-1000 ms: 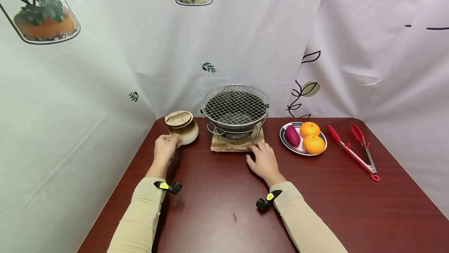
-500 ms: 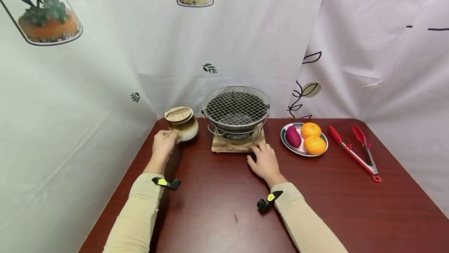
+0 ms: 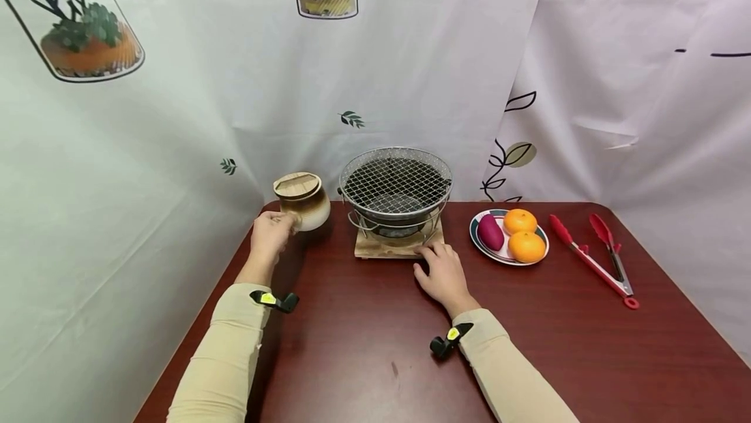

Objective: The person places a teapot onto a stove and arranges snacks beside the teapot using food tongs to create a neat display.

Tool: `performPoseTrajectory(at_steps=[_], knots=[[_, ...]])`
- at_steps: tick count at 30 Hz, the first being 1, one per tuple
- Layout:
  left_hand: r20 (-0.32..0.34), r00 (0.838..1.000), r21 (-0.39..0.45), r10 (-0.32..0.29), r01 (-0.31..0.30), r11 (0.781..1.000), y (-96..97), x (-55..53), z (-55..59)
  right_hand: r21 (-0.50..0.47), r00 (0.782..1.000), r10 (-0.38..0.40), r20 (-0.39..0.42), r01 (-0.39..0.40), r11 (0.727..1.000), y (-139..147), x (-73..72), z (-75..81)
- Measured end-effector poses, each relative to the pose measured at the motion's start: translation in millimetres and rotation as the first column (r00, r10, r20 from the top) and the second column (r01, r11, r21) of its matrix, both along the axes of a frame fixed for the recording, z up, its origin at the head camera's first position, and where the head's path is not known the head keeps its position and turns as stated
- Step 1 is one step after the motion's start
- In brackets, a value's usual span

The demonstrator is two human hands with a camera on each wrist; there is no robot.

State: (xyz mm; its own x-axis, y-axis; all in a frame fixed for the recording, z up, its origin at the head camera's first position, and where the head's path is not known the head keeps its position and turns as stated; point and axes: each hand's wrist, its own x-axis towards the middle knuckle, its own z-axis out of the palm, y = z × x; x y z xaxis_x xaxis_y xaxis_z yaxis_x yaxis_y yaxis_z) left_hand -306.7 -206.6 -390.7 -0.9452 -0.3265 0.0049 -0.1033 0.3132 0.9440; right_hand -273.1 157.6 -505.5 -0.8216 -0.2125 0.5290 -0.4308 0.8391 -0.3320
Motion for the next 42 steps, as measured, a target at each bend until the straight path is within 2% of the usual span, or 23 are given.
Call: performPoseTrajectory(at_steps=[13, 19, 35, 42], knots=[[-0.010, 1.000, -0.022, -0.004, 0.004, 1.000, -1.1, -2.2, 20.5, -0.014, 1.000, 0.009, -0.010, -0.009, 1.000, -0.7, 1.3, -6.4], [-0.025, 1.000, -0.053, -0.006, 0.005, 0.999, 1.0, -4.2, 34.4, -0.016, 1.000, 0.011, -0.014, -0.012, 1.000, -0.1, 1.5, -4.5], [-0.053, 0.998, -0.044, -0.035, 0.033, 0.998, 4.1, -12.3, 62.9, -0.022, 0.999, 0.014, -0.033, -0.014, 1.000, 0.1, 4.4, -0.7], [-0.043, 0.998, -0.078, -0.041, 0.038, 0.996, 5.6, -12.1, 76.5, -0.019, 1.000, 0.009, -0.026, -0.009, 1.000, -0.3, 5.0, -0.6]])
